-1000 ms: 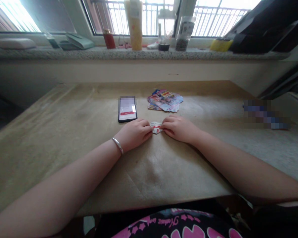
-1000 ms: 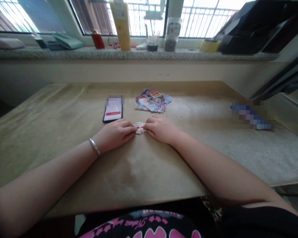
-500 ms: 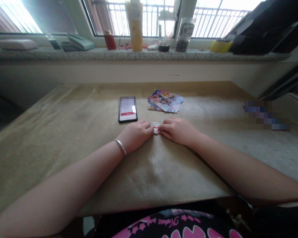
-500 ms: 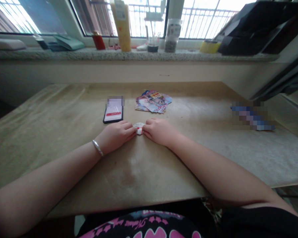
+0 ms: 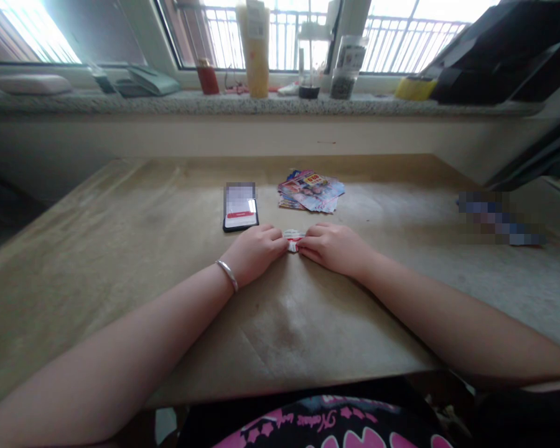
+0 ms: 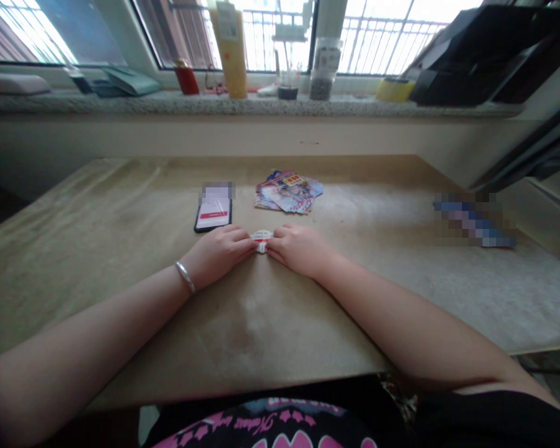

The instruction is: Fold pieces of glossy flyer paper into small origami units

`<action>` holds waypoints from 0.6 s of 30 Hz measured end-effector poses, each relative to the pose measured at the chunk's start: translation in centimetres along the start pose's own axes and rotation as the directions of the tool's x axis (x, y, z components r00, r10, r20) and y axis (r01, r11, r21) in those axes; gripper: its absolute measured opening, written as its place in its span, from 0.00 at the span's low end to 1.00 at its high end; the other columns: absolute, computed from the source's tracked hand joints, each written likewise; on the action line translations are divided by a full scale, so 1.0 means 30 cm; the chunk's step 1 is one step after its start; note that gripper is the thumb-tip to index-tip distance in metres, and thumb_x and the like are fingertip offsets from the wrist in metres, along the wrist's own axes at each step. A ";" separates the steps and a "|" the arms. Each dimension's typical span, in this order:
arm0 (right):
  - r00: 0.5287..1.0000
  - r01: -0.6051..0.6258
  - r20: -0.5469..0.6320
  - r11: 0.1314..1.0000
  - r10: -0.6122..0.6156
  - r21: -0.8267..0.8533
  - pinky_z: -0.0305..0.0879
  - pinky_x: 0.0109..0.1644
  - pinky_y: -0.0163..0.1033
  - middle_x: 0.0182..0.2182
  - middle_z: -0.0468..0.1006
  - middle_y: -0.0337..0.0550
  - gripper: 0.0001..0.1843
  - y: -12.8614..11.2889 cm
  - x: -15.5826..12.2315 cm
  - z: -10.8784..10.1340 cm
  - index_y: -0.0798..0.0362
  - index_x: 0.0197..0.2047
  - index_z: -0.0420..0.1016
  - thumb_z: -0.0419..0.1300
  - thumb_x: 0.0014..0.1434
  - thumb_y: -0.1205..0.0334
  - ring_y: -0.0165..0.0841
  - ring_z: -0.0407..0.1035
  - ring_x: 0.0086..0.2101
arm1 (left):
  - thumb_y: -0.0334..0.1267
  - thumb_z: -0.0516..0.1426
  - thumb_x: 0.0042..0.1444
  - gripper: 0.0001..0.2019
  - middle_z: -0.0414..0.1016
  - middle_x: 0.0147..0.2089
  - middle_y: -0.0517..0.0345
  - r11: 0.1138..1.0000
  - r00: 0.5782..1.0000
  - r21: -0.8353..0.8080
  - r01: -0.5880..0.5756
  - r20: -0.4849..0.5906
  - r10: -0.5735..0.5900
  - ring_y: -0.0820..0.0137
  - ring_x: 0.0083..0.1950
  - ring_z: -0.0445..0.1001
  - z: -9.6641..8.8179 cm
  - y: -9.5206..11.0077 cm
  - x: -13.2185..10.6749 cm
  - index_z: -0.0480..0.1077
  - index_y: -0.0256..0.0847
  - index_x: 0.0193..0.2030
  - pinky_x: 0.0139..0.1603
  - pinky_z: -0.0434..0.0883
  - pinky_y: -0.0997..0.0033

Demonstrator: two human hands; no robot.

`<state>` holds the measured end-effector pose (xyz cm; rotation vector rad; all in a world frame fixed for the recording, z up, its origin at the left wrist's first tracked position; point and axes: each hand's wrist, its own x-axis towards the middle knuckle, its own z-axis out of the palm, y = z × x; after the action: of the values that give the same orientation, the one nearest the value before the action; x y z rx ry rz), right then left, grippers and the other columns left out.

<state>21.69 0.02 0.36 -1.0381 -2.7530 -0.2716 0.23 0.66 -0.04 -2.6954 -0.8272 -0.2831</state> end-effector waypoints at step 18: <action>0.990 0.049 -0.141 0.990 -0.030 0.129 0.60 0.38 0.38 0.33 0.76 0.47 0.15 -0.003 0.019 0.052 0.54 0.42 0.78 0.52 0.64 0.56 0.34 0.66 0.35 | 0.36 0.52 0.62 0.09 0.69 0.30 0.57 0.996 0.999 -0.088 0.026 -0.033 -0.029 0.71 0.32 0.66 0.011 -0.008 0.003 0.71 0.37 0.34 0.34 0.64 0.73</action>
<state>21.02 0.68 -1.01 -0.8970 -2.6288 -0.1579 0.21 1.00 -0.25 -2.7534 -0.8615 -0.3799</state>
